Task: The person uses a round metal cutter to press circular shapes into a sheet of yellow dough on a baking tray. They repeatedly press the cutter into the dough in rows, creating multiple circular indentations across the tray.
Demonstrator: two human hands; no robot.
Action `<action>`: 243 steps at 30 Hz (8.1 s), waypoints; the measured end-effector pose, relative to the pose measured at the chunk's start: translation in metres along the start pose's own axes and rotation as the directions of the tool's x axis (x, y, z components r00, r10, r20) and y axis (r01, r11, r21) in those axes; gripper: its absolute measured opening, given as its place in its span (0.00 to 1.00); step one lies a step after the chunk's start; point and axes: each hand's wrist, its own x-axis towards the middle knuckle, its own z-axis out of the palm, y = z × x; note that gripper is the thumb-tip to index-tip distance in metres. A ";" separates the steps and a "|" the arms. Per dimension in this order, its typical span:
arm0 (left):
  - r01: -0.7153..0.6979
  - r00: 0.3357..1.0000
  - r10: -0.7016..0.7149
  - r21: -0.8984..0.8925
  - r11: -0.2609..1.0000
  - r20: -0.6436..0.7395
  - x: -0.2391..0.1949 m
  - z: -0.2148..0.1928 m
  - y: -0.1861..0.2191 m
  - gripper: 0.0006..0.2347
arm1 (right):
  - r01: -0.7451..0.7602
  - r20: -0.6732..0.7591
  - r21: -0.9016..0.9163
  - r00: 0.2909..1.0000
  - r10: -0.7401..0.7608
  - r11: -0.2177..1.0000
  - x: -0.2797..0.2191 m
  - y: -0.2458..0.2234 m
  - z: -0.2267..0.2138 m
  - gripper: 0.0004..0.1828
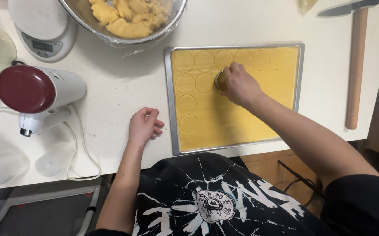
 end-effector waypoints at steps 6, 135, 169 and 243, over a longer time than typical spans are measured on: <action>0.015 1.000 -0.015 -0.009 1.000 -0.005 0.000 0.000 0.002 0.10 | -0.044 -0.152 0.183 0.986 0.072 0.982 -0.013 0.005 -0.004 0.36; 0.191 0.977 -0.192 -0.018 0.981 -0.096 0.012 0.003 0.015 0.17 | -0.311 -0.055 0.363 0.934 0.353 0.878 -0.064 0.102 -0.009 0.44; 0.205 0.970 -0.209 -0.043 0.978 -0.122 0.014 0.004 0.014 0.17 | -0.279 -0.070 0.335 0.945 0.319 0.900 -0.053 0.103 -0.005 0.43; 0.220 0.965 -0.215 0.018 0.975 -0.150 0.020 -0.001 0.012 0.21 | -0.367 -0.118 0.458 0.878 0.464 0.810 -0.082 0.157 -0.020 0.40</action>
